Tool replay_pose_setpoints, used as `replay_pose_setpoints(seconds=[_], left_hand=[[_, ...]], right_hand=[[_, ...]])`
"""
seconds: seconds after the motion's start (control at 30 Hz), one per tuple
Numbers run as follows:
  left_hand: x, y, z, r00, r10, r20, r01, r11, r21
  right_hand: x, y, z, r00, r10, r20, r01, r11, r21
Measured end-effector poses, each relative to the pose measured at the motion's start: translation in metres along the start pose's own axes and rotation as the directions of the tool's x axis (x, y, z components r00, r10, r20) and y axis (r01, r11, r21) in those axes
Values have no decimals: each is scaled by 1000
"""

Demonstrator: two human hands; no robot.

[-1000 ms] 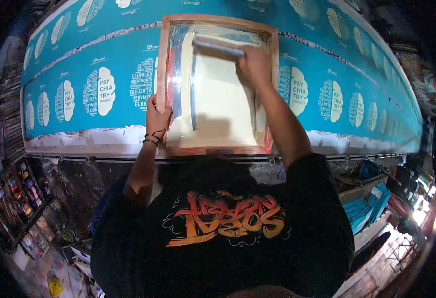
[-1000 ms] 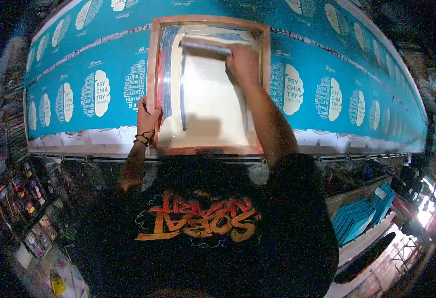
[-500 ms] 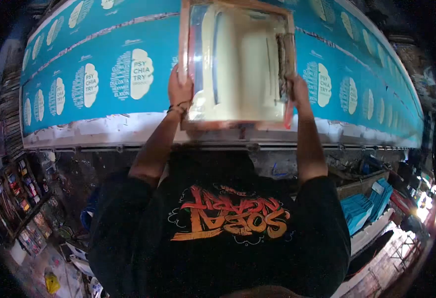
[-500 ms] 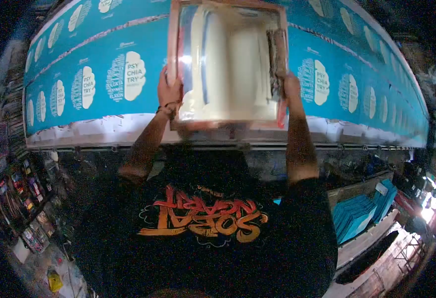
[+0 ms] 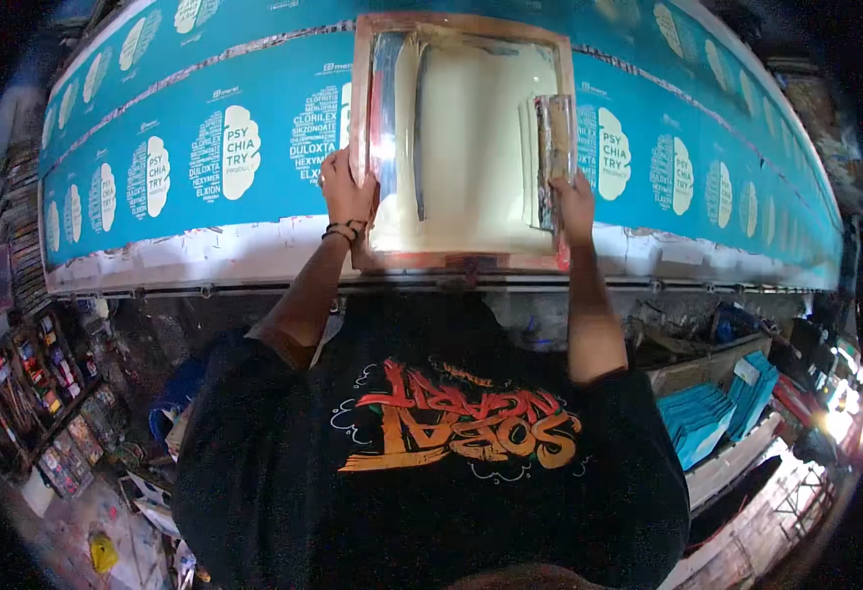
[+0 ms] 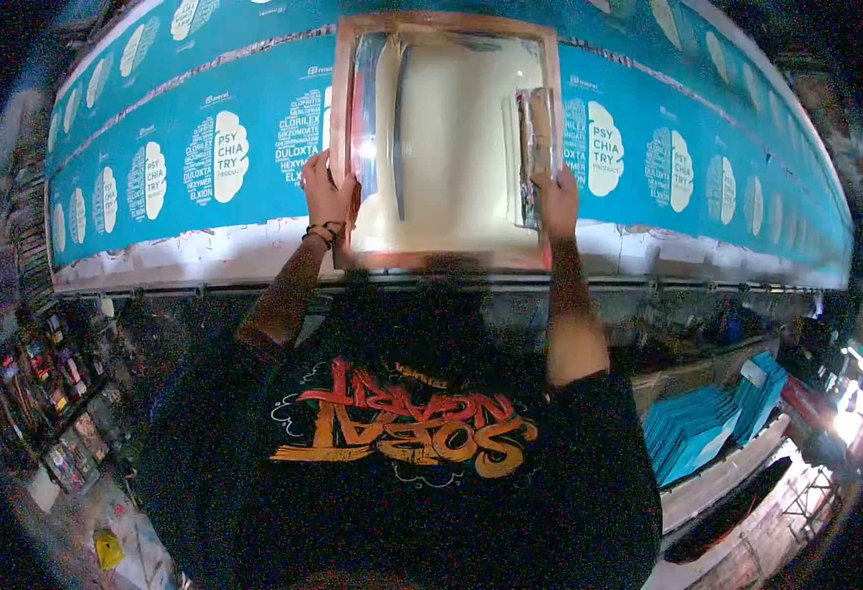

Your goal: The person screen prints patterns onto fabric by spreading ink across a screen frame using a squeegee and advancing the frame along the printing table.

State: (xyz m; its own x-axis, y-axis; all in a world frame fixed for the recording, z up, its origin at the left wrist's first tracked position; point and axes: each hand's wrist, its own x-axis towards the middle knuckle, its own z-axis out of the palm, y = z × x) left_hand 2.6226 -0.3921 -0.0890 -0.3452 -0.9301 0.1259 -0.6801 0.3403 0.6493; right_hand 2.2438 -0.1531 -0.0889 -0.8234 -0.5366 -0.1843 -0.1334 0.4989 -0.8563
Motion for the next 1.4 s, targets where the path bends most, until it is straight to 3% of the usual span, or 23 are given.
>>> replay_pose_setpoints(seconds=[0.07, 0.13, 0.17, 0.23, 0.3, 0.37, 0.47, 0.57, 0.6, 0.63, 0.67, 0.7, 0.8, 0.87, 0.9, 0.97, 1.03, 1.1, 1.17, 1.27, 1.3, 1.33, 1.4], left_hand=[[12, 3, 2, 998, 21, -54, -22, 1000, -21], [64, 27, 0, 988, 151, -32, -151, 988, 19], [90, 45, -5, 961, 275, 9, -276, 959, 61], [167, 88, -2, 864, 496, 87, -497, 868, -16], [255, 90, 38, 657, 704, 268, -726, 687, -25], [295, 199, -17, 659, -32, 752, -396, 835, 382], [285, 149, 38, 725, 135, 675, -437, 848, 299], [218, 67, 92, 815, 357, 457, -440, 894, 84], [176, 50, 88, 839, 300, 453, -263, 954, -144], [132, 48, 69, 765, 293, 573, -295, 951, -92], [79, 63, 44, 733, 265, 627, -339, 941, -2], [36, 78, 19, 709, 241, 663, -394, 915, 89], [-53, 78, -9, 691, 3, 723, -77, 995, 70], [-100, 41, 8, 696, 370, 615, -430, 901, -55], [-92, 69, -7, 742, 211, 637, -260, 965, -18], [-67, 71, -27, 807, 449, 383, -247, 846, -472], [-28, 53, -15, 973, 117, 201, -26, 913, -407], [-5, 27, -7, 976, 199, -90, -186, 974, 127], [-3, -11, 7, 996, 45, -81, -16, 947, 320], [-1, -31, 10, 996, -39, 78, 18, 968, 251], [-1, -31, 7, 996, -7, 87, 2, 998, 55], [1, -31, 2, 996, 29, 85, -16, 990, -142], [-2, -5, -18, 988, -81, 134, 103, 980, -168]], right_hand=[[-4, -2, 12, 967, -252, -47, 239, 952, -192], [-4, -68, 23, 769, -639, -19, 527, 651, -547], [15, -103, 28, 768, -640, -16, 527, 646, -552], [68, -155, 47, 853, -287, 436, 499, 693, -520], [148, -176, 71, 631, -537, 560, 776, 437, -455], [215, -189, 97, 654, -514, 556, 756, 406, -513], [263, -142, 126, 697, -507, 508, 717, 474, -511], [137, -138, 113, 733, -527, 431, 637, 307, -707], [100, -127, 101, 730, -514, 450, 660, 361, -658], [65, -106, 88, 692, -569, 444, 703, 391, -594], [21, -101, 75, 788, -355, 504, 613, 371, -697], [-7, -49, 68, 691, -558, 459, 699, 354, -622], [-110, -23, 33, 730, -523, 440, 677, 459, -576], [-131, -23, 21, 751, -526, 400, 655, 519, -549], [-123, -42, 16, 731, -513, 451, 682, 520, -514], [-110, -69, 3, 701, -515, 493, 713, 514, -478], [-103, -87, -4, 692, -446, 567, 714, 539, -447], [-117, -87, -19, 658, -510, 554, 749, 515, -417], [-126, -49, -16, 655, -545, 524, 754, 514, -409], [-120, 19, 7, 740, -503, 445, 664, 650, -369], [-110, 7, 11, 767, -484, 421, 630, 693, -350], [-90, -7, 17, 719, -523, 458, 690, 622, -371], [-41, -61, 30, 688, -498, 528, 725, 454, -518]])
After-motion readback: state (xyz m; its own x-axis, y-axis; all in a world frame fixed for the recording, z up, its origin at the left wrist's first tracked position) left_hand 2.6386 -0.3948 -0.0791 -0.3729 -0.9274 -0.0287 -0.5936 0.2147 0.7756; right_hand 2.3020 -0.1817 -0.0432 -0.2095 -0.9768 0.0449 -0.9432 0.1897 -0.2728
